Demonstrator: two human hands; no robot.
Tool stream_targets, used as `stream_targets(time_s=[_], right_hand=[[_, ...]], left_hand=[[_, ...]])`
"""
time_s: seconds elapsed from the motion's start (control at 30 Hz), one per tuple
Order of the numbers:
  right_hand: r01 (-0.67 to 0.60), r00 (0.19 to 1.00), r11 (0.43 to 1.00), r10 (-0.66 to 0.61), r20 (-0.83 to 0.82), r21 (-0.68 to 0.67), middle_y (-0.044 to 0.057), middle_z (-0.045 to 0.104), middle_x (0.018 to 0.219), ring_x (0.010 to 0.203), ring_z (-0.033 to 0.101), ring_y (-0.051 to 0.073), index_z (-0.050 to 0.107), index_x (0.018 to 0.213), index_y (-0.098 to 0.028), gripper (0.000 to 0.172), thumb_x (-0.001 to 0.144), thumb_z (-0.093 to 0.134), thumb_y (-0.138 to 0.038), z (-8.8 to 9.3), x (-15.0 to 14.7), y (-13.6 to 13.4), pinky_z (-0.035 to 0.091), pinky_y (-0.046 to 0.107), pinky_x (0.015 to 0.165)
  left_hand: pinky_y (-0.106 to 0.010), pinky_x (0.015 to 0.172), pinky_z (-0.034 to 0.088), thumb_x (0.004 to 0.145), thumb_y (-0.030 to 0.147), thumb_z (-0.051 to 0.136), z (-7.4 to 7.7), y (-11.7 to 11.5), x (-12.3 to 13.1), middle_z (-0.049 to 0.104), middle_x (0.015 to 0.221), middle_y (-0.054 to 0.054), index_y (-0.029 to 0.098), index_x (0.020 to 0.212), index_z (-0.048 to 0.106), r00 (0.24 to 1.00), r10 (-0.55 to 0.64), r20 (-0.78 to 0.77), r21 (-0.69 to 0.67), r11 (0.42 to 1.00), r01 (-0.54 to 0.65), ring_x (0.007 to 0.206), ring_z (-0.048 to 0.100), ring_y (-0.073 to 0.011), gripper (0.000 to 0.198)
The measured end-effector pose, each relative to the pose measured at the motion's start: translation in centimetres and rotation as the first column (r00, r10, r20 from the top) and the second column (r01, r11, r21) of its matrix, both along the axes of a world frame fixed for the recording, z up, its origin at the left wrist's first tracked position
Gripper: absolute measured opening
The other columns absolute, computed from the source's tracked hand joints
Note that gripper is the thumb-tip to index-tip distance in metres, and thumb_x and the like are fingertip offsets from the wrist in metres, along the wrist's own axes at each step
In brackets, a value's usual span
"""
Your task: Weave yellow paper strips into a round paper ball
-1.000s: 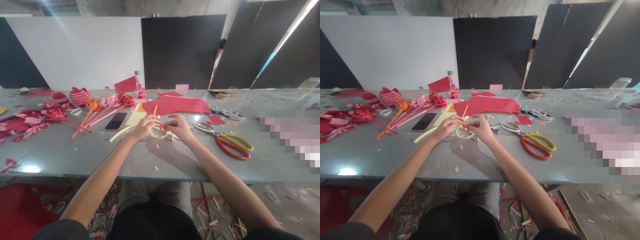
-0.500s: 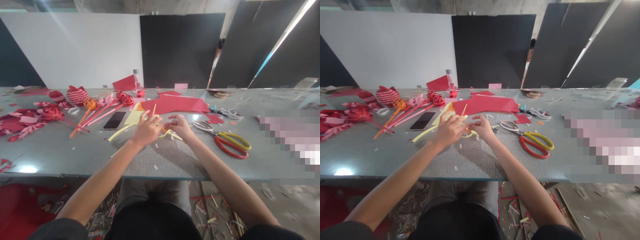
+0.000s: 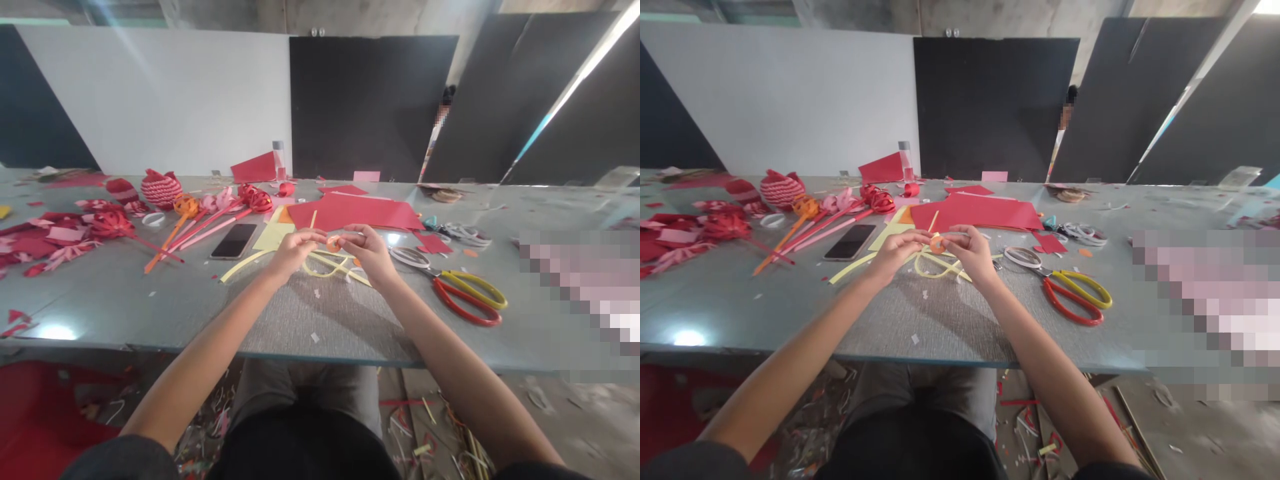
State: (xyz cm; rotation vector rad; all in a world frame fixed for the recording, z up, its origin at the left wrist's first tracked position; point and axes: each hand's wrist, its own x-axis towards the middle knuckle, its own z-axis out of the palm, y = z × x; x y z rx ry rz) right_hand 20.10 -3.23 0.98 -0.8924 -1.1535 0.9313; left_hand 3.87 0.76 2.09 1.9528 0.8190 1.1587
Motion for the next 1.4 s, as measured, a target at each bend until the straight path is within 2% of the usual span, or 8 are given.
stream_targets(time_s=[0.13,0.6,0.77,0.87,1.13,1.23,1.33,1.4], right_hand=[[0.032,0.999,0.999,-0.032,-0.005,-0.016,0.002,0.07,0.081,0.079,0.065,0.016,0.051,0.087,-0.02,0.037,0.059,0.072,-0.034,0.1,0.1,0.0,0.049,0.033,0.077],[0.146,0.982,0.989,-0.145,0.124,0.001,0.005,0.069,0.08,0.075,0.064,0.017,0.051,0.083,-0.019,0.033,0.06,0.07,-0.035,-0.1,0.3,0.1,0.049,0.032,0.069],[0.196,0.96,0.981,-0.193,0.203,0.005,0.006,0.068,0.079,0.072,0.064,0.017,0.051,0.082,-0.018,0.029,0.062,0.067,-0.032,-0.2,0.3,0.0,0.048,0.03,0.064],[0.177,0.966,0.984,-0.176,0.189,0.01,0.005,0.069,0.079,0.072,0.064,0.017,0.051,0.084,-0.019,0.03,0.063,0.066,-0.034,-0.2,0.2,0.0,0.047,0.028,0.062],[0.047,0.995,0.997,-0.042,0.094,-0.054,0.003,0.069,0.079,0.074,0.065,0.015,0.051,0.086,-0.02,0.029,0.065,0.065,-0.034,-0.2,-0.1,0.1,0.046,0.028,0.066],[0.026,0.997,0.991,-0.017,0.071,-0.133,0.003,0.069,0.086,0.081,0.064,0.015,0.052,0.09,-0.021,0.029,0.066,0.064,-0.032,-0.2,-0.3,0.0,0.045,0.027,0.069],[-0.038,0.998,0.977,0.047,0.039,-0.209,0.004,0.068,0.095,0.089,0.063,0.016,0.051,0.095,-0.022,0.031,0.068,0.062,-0.034,-0.5,-0.5,-0.1,0.043,0.026,0.069],[-0.099,0.995,0.969,0.098,-0.013,-0.226,0.004,0.066,0.102,0.095,0.061,0.017,0.051,0.097,-0.023,0.032,0.07,0.062,-0.035,-0.6,-0.6,0.0,0.043,0.026,0.068]], left_hand=[[-0.036,0.091,0.043,0.072,0.014,0.047,0.3,-0.7,0.0,0.065,0.1,-0.004,0.018,0.075,0.067,1.0,0.011,-0.001,0.026,1.0,-0.011,0.099,0.058,-0.018,0.021],[-0.033,0.086,0.049,0.079,0.014,0.048,0.1,-0.5,-0.1,0.067,0.098,-0.005,0.018,0.084,0.069,0.977,0.139,-0.164,0.323,0.943,-0.08,0.096,0.061,-0.0159,0.022],[-0.041,0.091,0.044,0.079,0.013,0.049,-0.4,-0.8,0.2,0.068,0.1,-0.004,0.018,0.091,0.068,0.927,0.256,-0.273,0.543,0.836,-0.071,0.094,0.061,-0.0179,0.023],[-0.043,0.093,0.041,0.078,0.012,0.051,-1.0,-0.7,0.4,0.067,0.105,-0.004,0.019,0.097,0.066,0.908,0.274,-0.316,0.6,0.8,-0.032,0.097,0.06,-0.019,0.025],[-0.038,0.093,0.042,0.078,0.022,0.056,-1.2,-0.4,0.3,0.063,0.111,-0.006,0.018,0.099,0.065,0.91,0.261,-0.323,0.582,0.813,-0.026,0.104,0.056,-0.0191,0.023],[-0.043,0.097,0.035,0.077,0.026,0.059,-1.1,-0.6,0.1,0.062,0.112,-0.005,0.022,0.097,0.065,0.866,0.367,-0.339,0.695,0.718,-0.032,0.107,0.053,-0.022,0.021],[-0.047,0.1,0.027,0.081,0.02,0.054,-1.1,-0.9,0.0,0.065,0.108,-0.002,0.025,0.093,0.066,0.83,0.461,-0.313,0.808,0.589,-0.022,0.108,0.051,-0.0219,0.018],[-0.047,0.099,0.026,0.083,0.017,0.05,-1.1,-1.0,-0.1,0.066,0.104,-0.001,0.027,0.091,0.067,0.822,0.499,-0.274,0.842,0.537,-0.045,0.107,0.052,-0.021,0.021]])
